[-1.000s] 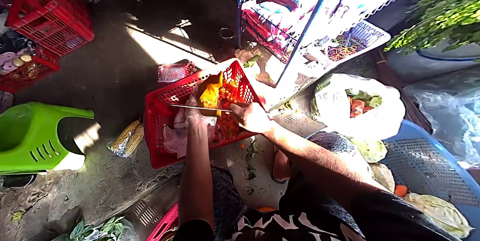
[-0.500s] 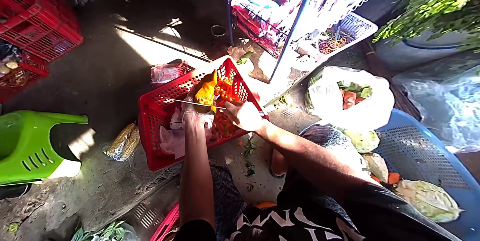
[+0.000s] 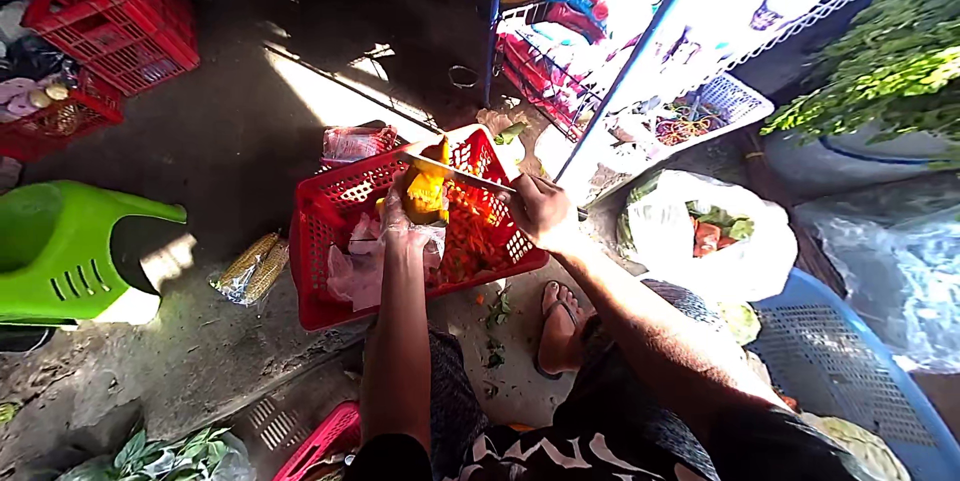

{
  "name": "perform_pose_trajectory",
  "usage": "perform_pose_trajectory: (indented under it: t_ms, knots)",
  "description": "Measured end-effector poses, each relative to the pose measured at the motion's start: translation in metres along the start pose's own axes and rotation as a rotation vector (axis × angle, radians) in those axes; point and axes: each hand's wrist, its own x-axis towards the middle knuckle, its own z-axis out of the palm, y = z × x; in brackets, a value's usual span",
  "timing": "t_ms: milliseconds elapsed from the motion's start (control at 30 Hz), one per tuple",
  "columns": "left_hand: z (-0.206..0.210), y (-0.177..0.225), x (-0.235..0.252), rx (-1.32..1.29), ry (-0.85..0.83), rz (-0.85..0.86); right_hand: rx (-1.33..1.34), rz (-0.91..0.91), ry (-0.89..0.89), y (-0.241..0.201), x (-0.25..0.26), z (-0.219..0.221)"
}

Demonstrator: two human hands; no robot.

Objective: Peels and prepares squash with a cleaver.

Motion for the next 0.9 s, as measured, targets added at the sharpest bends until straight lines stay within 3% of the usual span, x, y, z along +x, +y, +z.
perform_pose_trajectory:
  t_ms: [67, 200, 367, 533, 600, 667, 767, 800, 833, 900]
  knots:
    - [0.0, -0.001, 0.001, 0.021, -0.026, -0.005, -0.042, 0.004, 0.036, -0.001, -0.004, 0.004]
    - [-0.001, -0.001, 0.0, 0.118, -0.042, -0.02, -0.094, 0.104, -0.066, -0.002, -0.008, 0.01]
    - [-0.005, 0.002, -0.005, 0.272, 0.001, 0.123, 0.056, 0.28, -0.397, -0.014, -0.009, 0.01]
    - [-0.016, 0.001, 0.004, 0.419, -0.04, 0.159, 0.17, 0.391, -0.581, -0.004, 0.002, 0.005]
    - [-0.012, -0.001, 0.007, 0.505, 0.0, 0.186, 0.097, 0.367, -0.545, -0.004, 0.003, 0.001]
    - [-0.01, 0.001, 0.009, 0.766, 0.044, 0.318, 0.011, 0.325, -0.438, -0.004, -0.001, -0.001]
    - [-0.006, 0.008, 0.0, 1.474, 0.142, 0.769, 0.003, 0.317, -0.29, 0.004, -0.005, -0.002]
    - [-0.007, 0.011, 0.0, 1.589, 0.157, 0.858, 0.015, 0.345, -0.295, 0.006, -0.005, -0.005]
    - [-0.007, 0.015, 0.001, 1.568, 0.178, 0.853, 0.031, 0.367, -0.301, 0.008, -0.005, -0.008]
    - [-0.008, 0.021, 0.01, 1.214, 0.204, 0.703, 0.073, 0.376, -0.301, 0.009, -0.005, -0.011]
